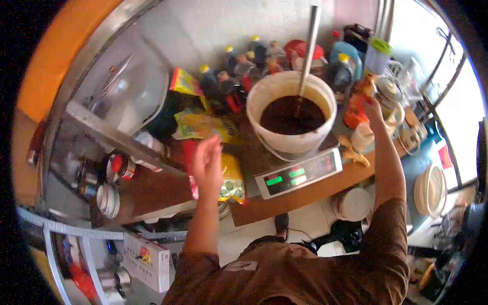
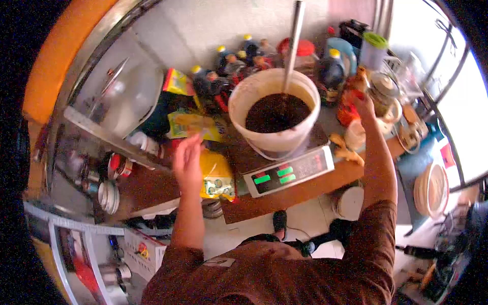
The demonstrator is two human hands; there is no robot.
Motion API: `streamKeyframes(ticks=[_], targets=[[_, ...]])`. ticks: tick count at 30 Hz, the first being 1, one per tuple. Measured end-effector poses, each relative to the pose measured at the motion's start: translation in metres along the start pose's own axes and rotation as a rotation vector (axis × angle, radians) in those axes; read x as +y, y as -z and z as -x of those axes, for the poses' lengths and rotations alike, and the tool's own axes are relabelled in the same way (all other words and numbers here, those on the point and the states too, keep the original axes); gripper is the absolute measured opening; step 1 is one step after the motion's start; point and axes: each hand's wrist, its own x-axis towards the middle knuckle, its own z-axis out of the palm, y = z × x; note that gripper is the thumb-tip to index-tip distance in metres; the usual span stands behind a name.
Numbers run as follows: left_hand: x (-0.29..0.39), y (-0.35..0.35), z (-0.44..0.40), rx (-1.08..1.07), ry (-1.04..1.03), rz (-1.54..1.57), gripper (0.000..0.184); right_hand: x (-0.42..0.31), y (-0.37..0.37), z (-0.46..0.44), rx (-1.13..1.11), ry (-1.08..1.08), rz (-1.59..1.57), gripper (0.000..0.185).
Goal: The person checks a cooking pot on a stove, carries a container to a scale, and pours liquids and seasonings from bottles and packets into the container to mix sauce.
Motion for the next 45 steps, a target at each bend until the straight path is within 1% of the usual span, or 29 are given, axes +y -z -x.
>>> streamKeyframes(ticks=[2, 3, 4, 5, 6, 8, 9, 11, 12, 13, 14, 15, 17, 18, 19, 21, 23, 25, 27, 29, 30, 32, 33, 35, 37, 40, 42, 44, 45], targets=[[-0.005, -0.019, -0.035, 0.015, -0.021, 0.203, 0.02, 0.01, -0.005, -0.001, 0.062, -0.019, 0.079, 0.026], [-0.004, -0.028, -0.054, 0.024, 0.011, 0.301, 0.023, 0.008, -0.009, 0.004, 0.103, -0.024, 0.096, 0.025], [-0.006, -0.036, -0.076, 0.044, 0.024, 0.273, 0.024, 0.002, -0.009, 0.008, 0.119, -0.062, 0.264, 0.024], [-0.01, -0.048, -0.096, 0.126, 0.04, 0.337, 0.023, -0.003, -0.009, 0.011, 0.14, -0.1, 0.433, 0.023], [-0.026, -0.052, -0.122, 0.147, -0.009, 0.23, 0.024, 0.001, -0.008, 0.011, 0.132, -0.092, 0.431, 0.023], [-0.052, -0.063, -0.166, 0.218, 0.022, 0.2, 0.028, 0.02, 0.002, 0.013, 0.082, -0.055, 0.376, 0.024], [-0.064, -0.067, -0.184, 0.217, 0.022, 0.2, 0.028, 0.014, 0.004, 0.024, 0.083, -0.055, 0.375, 0.024], [-0.077, -0.074, -0.21, 0.33, 0.068, 0.141, 0.016, -0.017, 0.005, 0.055, 0.089, 0.05, 0.416, 0.023], [-0.081, -0.074, -0.216, 0.328, 0.067, 0.142, 0.016, -0.018, 0.009, 0.067, 0.096, 0.105, 0.339, 0.022], [-0.084, -0.073, -0.219, 0.261, 0.075, 0.028, 0.017, -0.019, 0.012, 0.081, 0.101, 0.158, 0.262, 0.022], [-0.088, -0.072, -0.224, 0.194, 0.08, -0.084, 0.019, -0.035, 0.011, 0.104, 0.123, 0.147, 0.308, 0.02], [-0.108, -0.075, -0.234, 0.197, 0.077, -0.081, 0.019, -0.053, 0.012, 0.126, 0.145, 0.14, 0.353, 0.018], [-0.16, -0.081, -0.253, 0.241, -0.019, -0.333, 0.029, -0.052, 0.024, 0.158, 0.113, 0.156, 0.304, 0.017], [-0.122, -0.078, -0.24, 0.077, 0.149, -0.434, 0.04, -0.053, 0.029, 0.178, 0.138, 0.111, 0.272, 0.016], [-0.127, -0.078, -0.241, 0.079, 0.154, -0.433, 0.04, -0.052, 0.033, 0.198, 0.163, 0.065, 0.24, 0.015], [-0.143, -0.08, -0.245, 0.036, 0.092, -0.52, 0.038, -0.045, 0.041, 0.233, 0.166, -0.019, 0.214, 0.014], [-0.141, -0.08, -0.246, 0.019, 0.066, -0.55, 0.04, -0.041, 0.043, 0.27, 0.231, -0.08, 0.326, 0.014], [-0.14, -0.08, -0.251, -0.025, 0.078, -0.679, 0.038, -0.021, 0.06, 0.303, 0.178, -0.176, 0.326, 0.014], [-0.142, -0.079, -0.256, -0.034, 0.078, -0.684, 0.038, 0.003, 0.067, 0.333, 0.181, -0.194, 0.182, 0.013], [-0.143, -0.077, -0.261, -0.039, 0.082, -0.688, 0.039, 0.028, 0.07, 0.355, 0.231, -0.306, 0.275, 0.011], [-0.142, -0.076, -0.262, -0.062, 0.071, -0.685, 0.038, 0.032, 0.068, 0.364, 0.227, -0.304, 0.282, 0.011], [-0.138, -0.074, -0.264, -0.078, 0.068, -0.677, 0.038, 0.035, 0.056, 0.382, 0.223, -0.327, 0.12, 0.009], [-0.136, -0.076, -0.264, -0.074, 0.091, -0.681, 0.038, 0.033, 0.052, 0.386, 0.207, -0.441, 0.097, 0.008], [-0.139, -0.079, -0.267, -0.065, 0.119, -0.681, 0.037, 0.026, 0.042, 0.391, 0.217, -0.471, 0.008, 0.009], [-0.151, -0.08, -0.274, -0.079, 0.086, -0.651, 0.035, 0.021, 0.037, 0.392, 0.221, -0.487, 0.041, 0.009], [-0.17, -0.078, -0.29, -0.045, 0.101, -0.645, 0.033, 0.016, 0.032, 0.395, 0.224, -0.502, 0.072, 0.01], [-0.166, -0.07, -0.292, -0.059, 0.124, -0.649, 0.033, 0.019, 0.037, 0.402, 0.222, -0.506, 0.079, 0.01], [-0.161, -0.065, -0.29, -0.034, 0.115, -0.669, 0.034, 0.034, 0.042, 0.41, 0.252, -0.435, 0.093, 0.01], [-0.158, -0.063, -0.287, -0.043, 0.119, -0.672, 0.034, 0.037, 0.044, 0.414, 0.256, -0.445, 0.095, 0.01]])
